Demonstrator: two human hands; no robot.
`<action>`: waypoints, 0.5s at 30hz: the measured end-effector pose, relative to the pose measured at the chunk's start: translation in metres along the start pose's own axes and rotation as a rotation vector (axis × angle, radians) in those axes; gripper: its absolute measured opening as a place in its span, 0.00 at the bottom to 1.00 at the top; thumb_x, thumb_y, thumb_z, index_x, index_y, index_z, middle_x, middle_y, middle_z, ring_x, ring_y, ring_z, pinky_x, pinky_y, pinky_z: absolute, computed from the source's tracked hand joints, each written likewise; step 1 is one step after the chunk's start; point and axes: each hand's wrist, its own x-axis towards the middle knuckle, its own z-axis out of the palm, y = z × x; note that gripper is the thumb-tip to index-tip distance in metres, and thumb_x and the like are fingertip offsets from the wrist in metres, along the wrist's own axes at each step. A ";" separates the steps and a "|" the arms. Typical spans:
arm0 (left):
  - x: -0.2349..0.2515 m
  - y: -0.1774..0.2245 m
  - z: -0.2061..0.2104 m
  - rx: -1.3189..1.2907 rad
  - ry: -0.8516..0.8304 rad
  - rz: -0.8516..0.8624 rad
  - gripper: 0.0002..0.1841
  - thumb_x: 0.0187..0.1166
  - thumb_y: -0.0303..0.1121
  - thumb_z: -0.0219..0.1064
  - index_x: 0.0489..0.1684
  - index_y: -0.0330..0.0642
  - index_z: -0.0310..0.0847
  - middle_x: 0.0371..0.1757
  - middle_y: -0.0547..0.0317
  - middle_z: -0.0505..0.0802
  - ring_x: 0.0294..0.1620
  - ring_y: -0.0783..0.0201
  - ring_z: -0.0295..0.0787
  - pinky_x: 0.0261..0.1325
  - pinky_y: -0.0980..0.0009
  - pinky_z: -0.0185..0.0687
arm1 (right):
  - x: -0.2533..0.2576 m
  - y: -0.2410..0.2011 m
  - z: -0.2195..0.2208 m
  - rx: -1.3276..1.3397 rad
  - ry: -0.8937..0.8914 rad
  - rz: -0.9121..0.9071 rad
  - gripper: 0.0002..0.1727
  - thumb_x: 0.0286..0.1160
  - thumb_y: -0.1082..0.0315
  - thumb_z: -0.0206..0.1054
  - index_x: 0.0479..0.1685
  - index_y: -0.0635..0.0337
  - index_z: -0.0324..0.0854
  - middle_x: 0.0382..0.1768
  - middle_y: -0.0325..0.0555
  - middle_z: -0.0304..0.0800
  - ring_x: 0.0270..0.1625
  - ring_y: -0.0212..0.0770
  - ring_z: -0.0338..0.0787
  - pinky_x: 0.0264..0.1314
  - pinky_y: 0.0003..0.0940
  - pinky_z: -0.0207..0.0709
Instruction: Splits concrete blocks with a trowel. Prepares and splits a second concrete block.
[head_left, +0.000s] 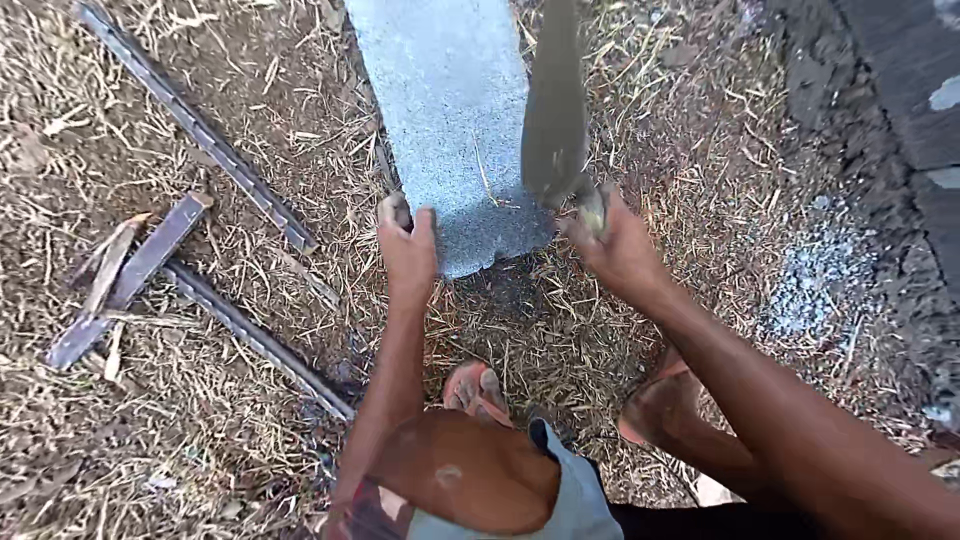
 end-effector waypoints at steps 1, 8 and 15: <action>0.001 0.006 -0.001 0.022 -0.024 -0.051 0.22 0.85 0.41 0.61 0.71 0.38 0.73 0.53 0.54 0.93 0.53 0.65 0.91 0.60 0.59 0.88 | -0.006 0.002 0.006 -0.016 -0.032 0.000 0.28 0.86 0.53 0.67 0.75 0.60 0.68 0.30 0.54 0.85 0.26 0.53 0.87 0.28 0.56 0.82; 0.016 0.020 -0.009 -0.309 -0.337 -0.318 0.22 0.90 0.47 0.58 0.73 0.43 0.73 0.55 0.55 0.93 0.53 0.61 0.92 0.58 0.59 0.91 | 0.031 -0.044 0.014 -0.190 -0.087 0.043 0.29 0.81 0.63 0.66 0.80 0.60 0.67 0.39 0.61 0.90 0.39 0.62 0.92 0.42 0.65 0.83; 0.022 0.012 -0.009 -0.482 -0.376 -0.282 0.19 0.90 0.45 0.60 0.67 0.41 0.77 0.49 0.54 0.95 0.48 0.60 0.95 0.54 0.58 0.94 | -0.009 -0.046 0.026 -0.214 -0.025 0.026 0.33 0.81 0.66 0.66 0.84 0.58 0.59 0.34 0.65 0.87 0.31 0.66 0.90 0.30 0.65 0.83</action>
